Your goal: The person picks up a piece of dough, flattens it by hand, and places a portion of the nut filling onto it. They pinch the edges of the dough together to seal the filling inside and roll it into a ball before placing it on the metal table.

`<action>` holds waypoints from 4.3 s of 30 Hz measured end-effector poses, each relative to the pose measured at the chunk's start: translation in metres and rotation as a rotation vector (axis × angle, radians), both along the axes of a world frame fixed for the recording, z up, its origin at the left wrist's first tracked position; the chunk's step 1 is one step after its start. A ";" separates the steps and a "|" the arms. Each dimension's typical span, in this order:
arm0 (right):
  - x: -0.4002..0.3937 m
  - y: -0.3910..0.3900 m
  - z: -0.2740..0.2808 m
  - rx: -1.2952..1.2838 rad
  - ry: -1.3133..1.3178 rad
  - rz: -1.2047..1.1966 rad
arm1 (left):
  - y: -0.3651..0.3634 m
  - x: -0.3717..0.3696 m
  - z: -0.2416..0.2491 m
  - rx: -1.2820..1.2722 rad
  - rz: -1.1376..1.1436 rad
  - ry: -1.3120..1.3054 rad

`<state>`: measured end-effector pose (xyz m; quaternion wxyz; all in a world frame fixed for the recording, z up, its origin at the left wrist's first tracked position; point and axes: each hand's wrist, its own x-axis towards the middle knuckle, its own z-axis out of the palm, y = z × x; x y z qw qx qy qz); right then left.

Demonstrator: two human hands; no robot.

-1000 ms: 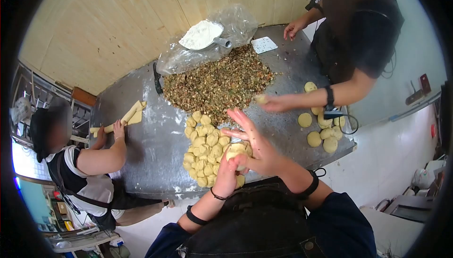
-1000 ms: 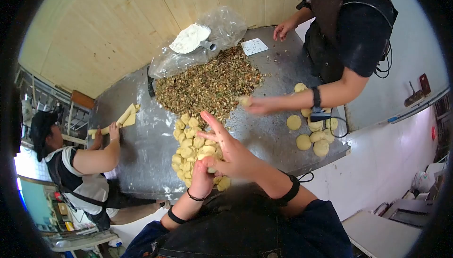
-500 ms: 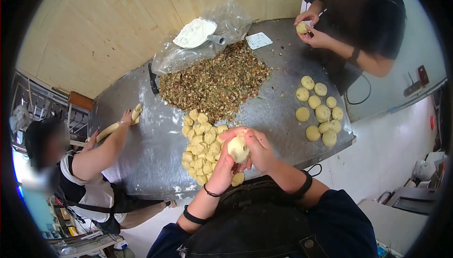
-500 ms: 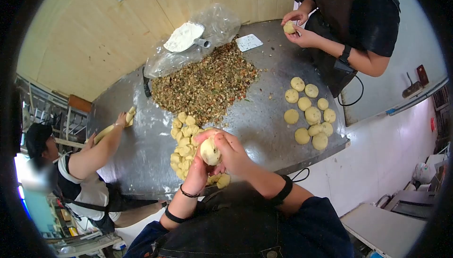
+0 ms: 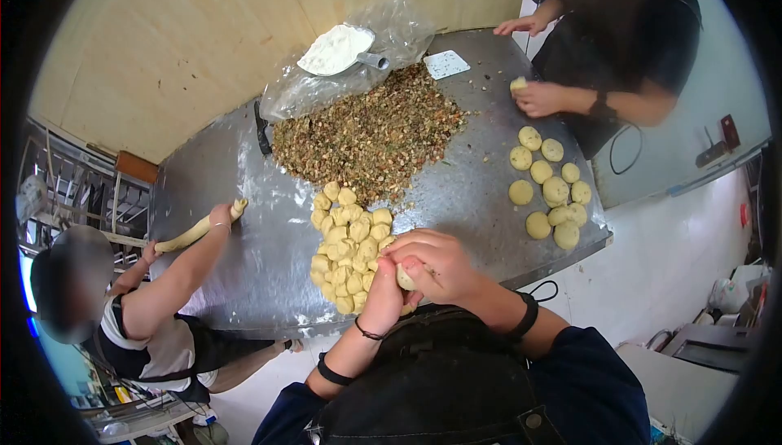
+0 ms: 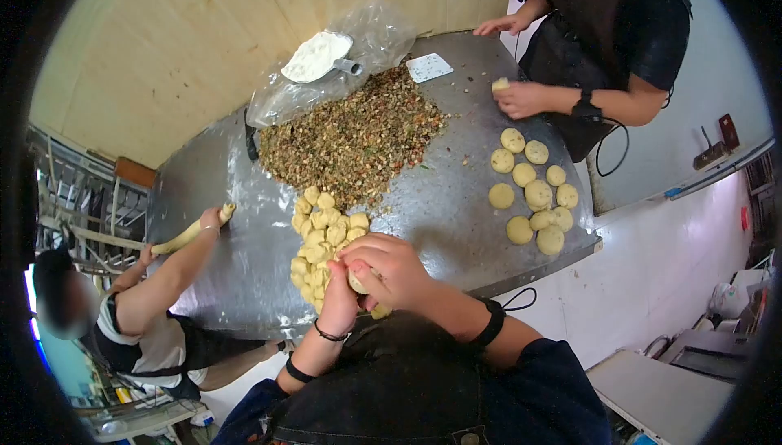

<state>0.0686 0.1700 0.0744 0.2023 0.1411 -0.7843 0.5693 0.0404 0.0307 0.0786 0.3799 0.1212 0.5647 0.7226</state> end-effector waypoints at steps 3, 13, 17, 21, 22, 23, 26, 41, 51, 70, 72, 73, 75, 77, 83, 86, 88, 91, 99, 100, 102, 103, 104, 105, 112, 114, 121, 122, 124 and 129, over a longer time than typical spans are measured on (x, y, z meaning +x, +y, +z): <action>0.003 -0.001 -0.003 -0.268 -0.101 0.008 | -0.003 -0.004 0.011 -0.045 -0.089 0.097; -0.001 0.002 0.013 0.008 0.122 0.151 | 0.004 0.006 0.006 -0.023 0.117 0.242; 0.001 -0.010 0.008 -0.183 0.206 0.012 | 0.009 0.007 -0.009 0.061 0.028 0.256; 0.005 -0.012 0.015 -0.187 0.195 -0.013 | 0.007 0.005 0.004 -0.030 0.114 0.318; 0.005 -0.016 0.028 -0.435 0.057 -0.039 | 0.001 0.003 0.003 -0.012 0.006 0.198; 0.006 -0.018 0.037 -0.684 -0.085 -0.064 | -0.002 0.002 0.003 -0.013 0.006 0.198; 0.009 -0.006 0.040 -0.563 -0.299 0.136 | -0.006 0.003 -0.001 0.005 -0.067 0.099; -0.002 -0.018 0.014 -0.361 0.082 -0.275 | 0.006 -0.003 -0.004 -0.012 0.094 0.210; 0.007 0.000 0.012 -0.186 0.075 0.035 | 0.009 0.003 -0.005 0.054 0.095 0.356; -0.008 0.012 0.004 -0.007 0.029 0.098 | 0.013 0.005 -0.005 -0.083 0.187 -0.071; -0.008 0.013 0.017 -0.034 -0.023 0.124 | 0.013 -0.001 -0.002 -0.036 0.191 -0.127; -0.006 0.013 0.022 -0.073 -0.016 0.066 | 0.013 -0.004 -0.001 0.015 0.190 -0.184; -0.004 0.013 0.031 -0.108 -0.010 0.017 | 0.014 -0.008 0.003 0.069 0.135 -0.158; -0.002 0.015 0.036 0.256 0.009 0.059 | 0.016 -0.007 0.001 0.171 0.110 -0.086; -0.003 -0.007 -0.014 0.020 0.178 -0.129 | 0.017 -0.003 -0.013 -0.022 0.260 -0.200; -0.001 -0.003 -0.021 -0.144 0.135 -0.095 | 0.009 -0.007 -0.014 -0.117 0.043 -0.076; 0.008 -0.003 -0.004 -0.385 -0.092 -0.068 | 0.010 -0.009 -0.017 0.059 -0.070 0.164; 0.002 0.000 0.007 -0.555 -0.258 -0.031 | 0.020 0.001 -0.015 -0.055 0.106 0.547; 0.014 -0.007 -0.019 -0.423 0.024 -0.174 | 0.026 0.007 -0.031 0.009 0.045 0.609; 0.015 -0.003 -0.020 -0.424 0.021 -0.177 | 0.024 0.009 -0.037 0.006 0.037 0.494; 0.014 0.008 -0.015 -0.212 -0.015 -0.133 | 0.017 0.006 -0.049 0.005 0.029 0.380; 0.016 0.003 -0.008 -0.211 -0.014 -0.133 | 0.008 -0.001 -0.053 0.091 -0.102 0.116; 0.018 -0.005 0.003 -0.571 -0.099 -0.184 | 0.005 -0.006 -0.056 0.177 -0.229 -0.148; 0.021 -0.010 0.007 -0.936 -0.190 -0.235 | 0.010 0.000 -0.050 0.176 -0.228 -0.151; 0.029 0.031 -0.033 -0.051 -0.056 -0.095 | 0.033 0.015 -0.047 -0.041 -0.065 0.014; 0.026 0.031 -0.031 -0.454 -0.259 -0.004 | 0.034 0.008 -0.052 0.029 -0.174 -0.227; 0.033 0.044 -0.048 0.022 -0.154 -0.211 | 0.060 0.017 -0.057 -0.099 -0.025 -0.285; 0.030 0.048 -0.055 0.003 -0.128 -0.232 | 0.057 0.014 -0.074 -0.173 -0.115 -0.251; 0.026 0.061 -0.070 0.154 -0.092 -0.297 | 0.050 0.001 -0.083 -0.239 -0.189 -0.087; 0.028 0.085 -0.150 0.879 -0.270 -0.444 | 0.018 -0.016 -0.092 -0.269 -0.086 -0.028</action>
